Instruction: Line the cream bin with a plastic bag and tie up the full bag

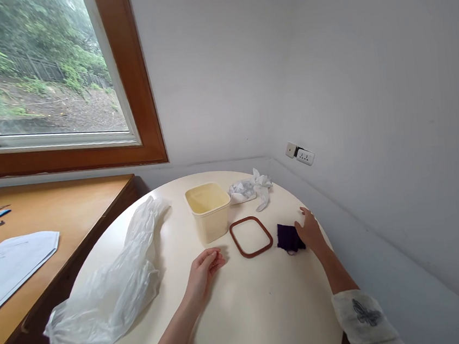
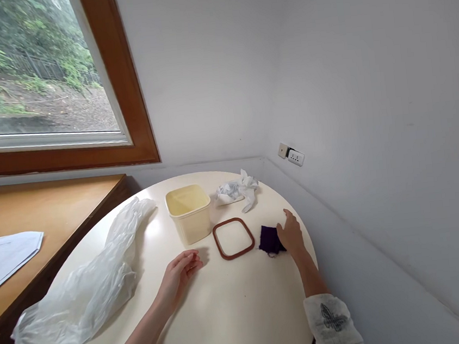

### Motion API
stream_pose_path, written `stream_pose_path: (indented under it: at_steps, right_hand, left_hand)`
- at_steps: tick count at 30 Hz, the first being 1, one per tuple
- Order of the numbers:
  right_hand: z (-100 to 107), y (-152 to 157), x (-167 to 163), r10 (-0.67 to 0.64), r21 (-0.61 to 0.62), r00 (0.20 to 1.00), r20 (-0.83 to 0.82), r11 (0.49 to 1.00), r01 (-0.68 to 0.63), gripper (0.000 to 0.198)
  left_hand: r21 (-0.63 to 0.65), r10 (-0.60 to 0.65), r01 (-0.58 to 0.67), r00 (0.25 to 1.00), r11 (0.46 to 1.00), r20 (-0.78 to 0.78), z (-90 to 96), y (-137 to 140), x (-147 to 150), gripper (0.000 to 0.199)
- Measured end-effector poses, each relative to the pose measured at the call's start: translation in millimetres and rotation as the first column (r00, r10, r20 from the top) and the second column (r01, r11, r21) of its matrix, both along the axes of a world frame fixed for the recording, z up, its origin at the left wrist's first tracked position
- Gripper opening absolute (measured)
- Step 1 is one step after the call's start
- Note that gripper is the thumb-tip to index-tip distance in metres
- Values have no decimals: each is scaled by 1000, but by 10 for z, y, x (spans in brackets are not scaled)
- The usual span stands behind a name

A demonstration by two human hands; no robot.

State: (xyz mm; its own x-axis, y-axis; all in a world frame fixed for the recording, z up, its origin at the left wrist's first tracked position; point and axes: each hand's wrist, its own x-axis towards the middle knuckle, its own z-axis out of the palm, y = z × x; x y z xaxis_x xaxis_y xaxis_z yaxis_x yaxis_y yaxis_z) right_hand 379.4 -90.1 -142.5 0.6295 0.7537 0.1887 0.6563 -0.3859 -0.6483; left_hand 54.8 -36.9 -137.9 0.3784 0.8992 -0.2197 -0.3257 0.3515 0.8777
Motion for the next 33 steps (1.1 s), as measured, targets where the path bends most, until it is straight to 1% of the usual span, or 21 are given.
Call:
stream_pose_path:
  at_steps: [2,4,6,7,9,10,13,16,17,19,20,21,23,24,26,30,32,33]
  right_hand:
    - [-20,-5,-114,31,38,997,69,999,-33,51]
    - [-92,-19,-229,80,19,983,164,996,-84,47]
    - [-229,-40,-306,116,-72,954,278,992,-99,48]
    - [-314,-51,-325,123,-133,940,318,988,-84,50]
    - [-484,-67,-323,141,-261,935,326,964,-54,53]
    - [-558,-69,-307,156,-305,934,322,951,-54,55]
    - [-702,-61,-240,162,-322,925,344,946,-46,59]
    - [-749,-51,-191,154,-314,931,331,948,-45,62]
    - [-753,-51,-183,137,-299,934,330,954,-35,63]
    - [-750,-51,-178,95,-246,935,342,969,-9,64]
    - [-743,-52,-181,74,-207,932,356,978,1,64]
    - [-733,-52,-186,53,-161,927,371,987,8,64]
    - [-701,-52,-205,17,-58,914,405,998,7,65]
    - [-680,-53,-217,-3,-3,907,422,1000,5,65]
    - [-629,-61,-248,-26,89,892,451,996,-16,65]
    - [-478,-120,-363,-8,225,864,504,967,-122,58]
    - [-376,-162,-478,21,304,843,537,928,-217,50]
    - [-321,-182,-553,48,342,830,556,897,-281,45]
  left_hand:
    - [27,-2,3,1000,1000,-26,-2,-6,1,17]
    - [58,11,-9,999,998,-44,5,-19,8,16]
    - [102,45,-39,997,994,-60,21,-37,15,14]
    - [132,68,-58,995,990,-71,33,-48,15,13]
    - [199,116,-96,989,975,-96,65,-74,-5,10]
    - [232,139,-111,984,966,-110,89,-89,-31,10]
    - [327,205,-143,965,934,-166,213,-127,-199,7]
    - [418,288,-173,929,892,-230,429,-104,-520,6]
    - [447,320,-181,912,876,-257,511,-70,-651,9]
    - [556,443,-164,795,815,-415,659,41,-923,21]
    - [586,479,-141,739,798,-474,714,115,-1052,31]
    - [588,497,-116,678,800,-542,750,194,-1171,44]
    - [543,479,-32,517,839,-710,760,353,-1366,71]
    - [521,464,-18,483,853,-743,736,423,-1440,78]
    - [471,417,13,443,882,-794,653,530,-1543,84]
    - [357,289,104,402,928,-869,494,627,-1616,82]
    - [302,222,162,384,940,-896,477,642,-1613,81]
    - [272,185,194,376,942,-908,488,644,-1606,80]
